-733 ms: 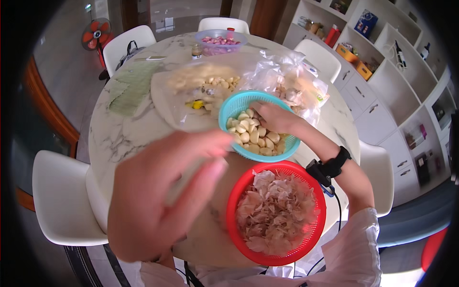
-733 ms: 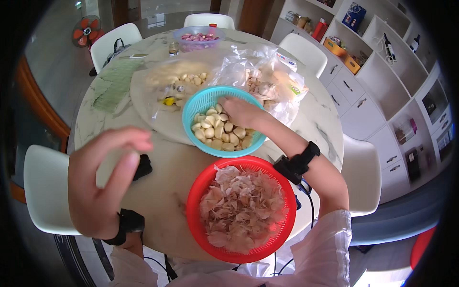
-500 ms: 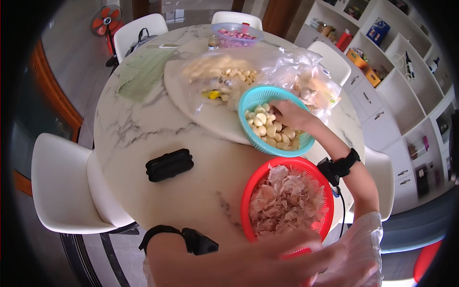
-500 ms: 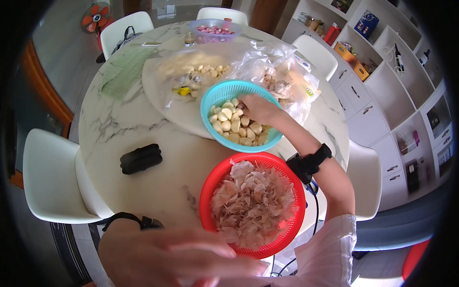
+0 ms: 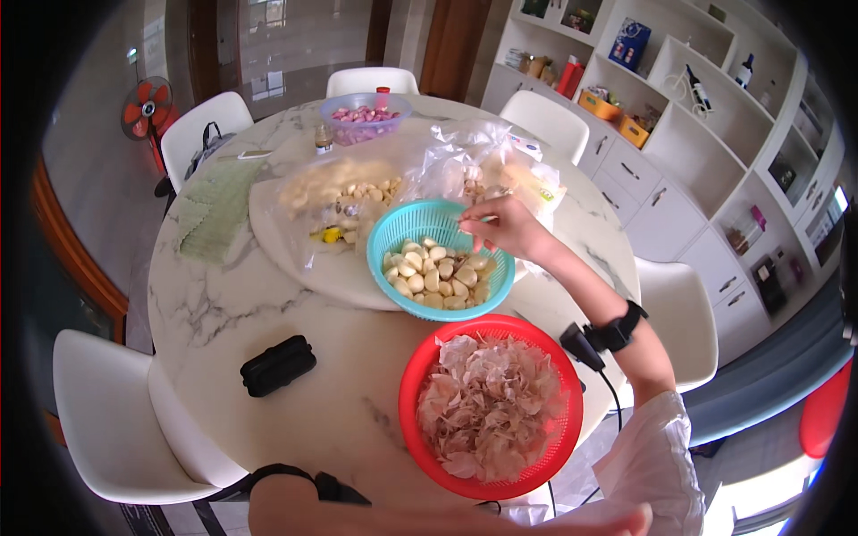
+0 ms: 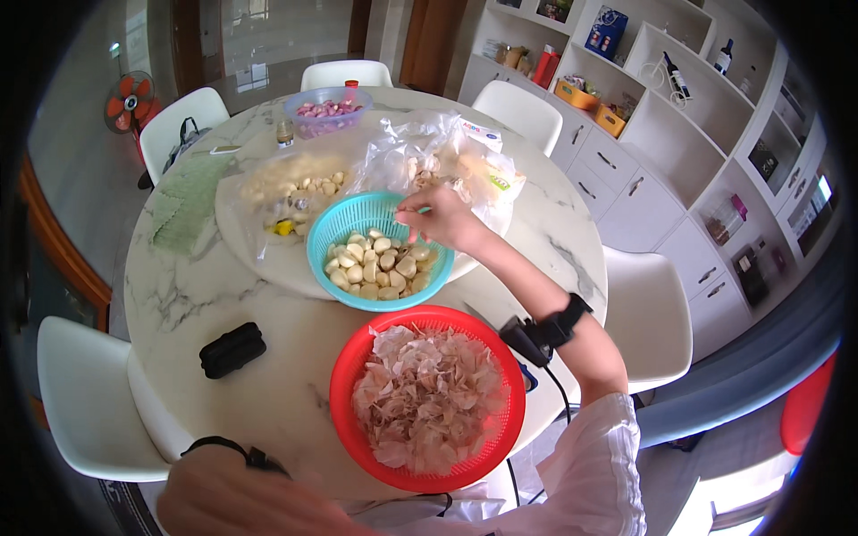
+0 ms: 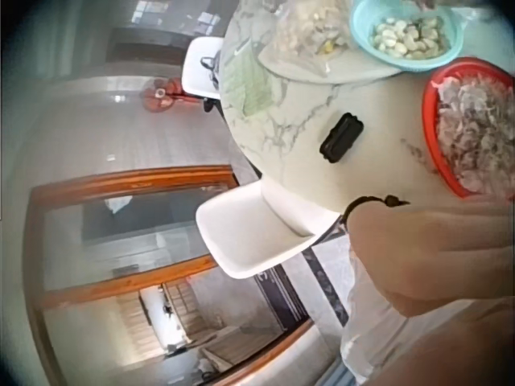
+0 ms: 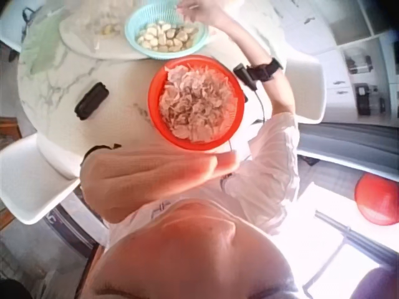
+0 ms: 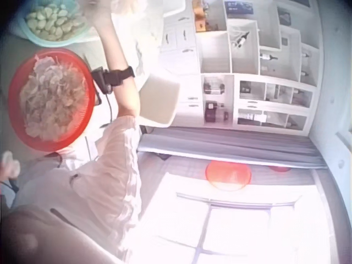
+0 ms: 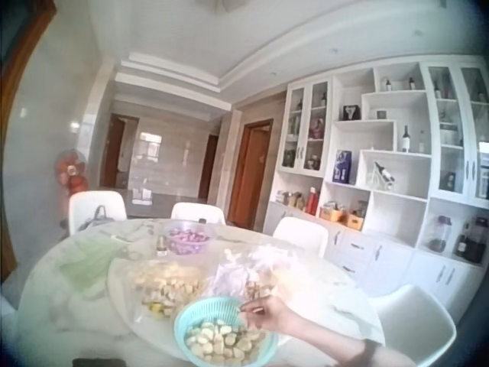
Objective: The recorder is peeling cloves of garlic by hand and placing them into a bowl.
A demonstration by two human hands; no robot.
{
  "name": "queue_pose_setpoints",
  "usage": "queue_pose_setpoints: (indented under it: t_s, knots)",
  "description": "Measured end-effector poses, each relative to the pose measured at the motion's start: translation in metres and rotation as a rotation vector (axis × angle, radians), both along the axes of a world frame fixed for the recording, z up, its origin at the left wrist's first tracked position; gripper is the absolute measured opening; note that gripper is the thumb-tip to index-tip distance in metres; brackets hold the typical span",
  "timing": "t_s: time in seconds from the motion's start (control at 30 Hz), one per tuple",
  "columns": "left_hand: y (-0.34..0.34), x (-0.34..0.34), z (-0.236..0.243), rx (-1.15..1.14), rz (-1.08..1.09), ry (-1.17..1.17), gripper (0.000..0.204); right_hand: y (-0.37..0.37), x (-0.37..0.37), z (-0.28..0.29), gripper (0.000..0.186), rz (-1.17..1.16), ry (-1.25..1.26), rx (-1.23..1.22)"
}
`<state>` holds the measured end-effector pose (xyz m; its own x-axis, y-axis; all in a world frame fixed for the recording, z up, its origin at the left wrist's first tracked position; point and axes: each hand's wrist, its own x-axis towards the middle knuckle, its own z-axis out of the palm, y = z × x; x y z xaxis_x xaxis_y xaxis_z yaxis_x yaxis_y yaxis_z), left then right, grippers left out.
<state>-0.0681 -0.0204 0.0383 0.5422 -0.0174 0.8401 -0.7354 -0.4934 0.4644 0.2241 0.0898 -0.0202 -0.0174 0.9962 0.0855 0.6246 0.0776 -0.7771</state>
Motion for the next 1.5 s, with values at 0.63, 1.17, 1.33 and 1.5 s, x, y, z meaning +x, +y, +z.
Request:
queue_pose_setpoints:
  t_s: [0.63, 1.17, 1.33, 1.5]
  knots:
    - [0.010, 0.068, -0.026, -0.007, 0.746, 0.398, 0.041, -0.154, -0.034, 0.043, 0.029, 0.377, 0.627, 0.020]
    - [0.027, 0.077, -0.039, 0.120, 0.775, 0.238, 0.020, -0.148, -0.027, 0.038, 0.027, 0.321, 0.760, -0.123]
    - [0.030, 0.077, -0.041, 0.187, 0.802, 0.211, 0.020, -0.146, -0.024, 0.035, 0.025, 0.400, 0.597, -0.024]
    - [0.029, 0.075, -0.039, 0.142, 0.819, 0.203, 0.019, -0.145, -0.024, 0.033, 0.029, 0.436, 0.519, 0.078]
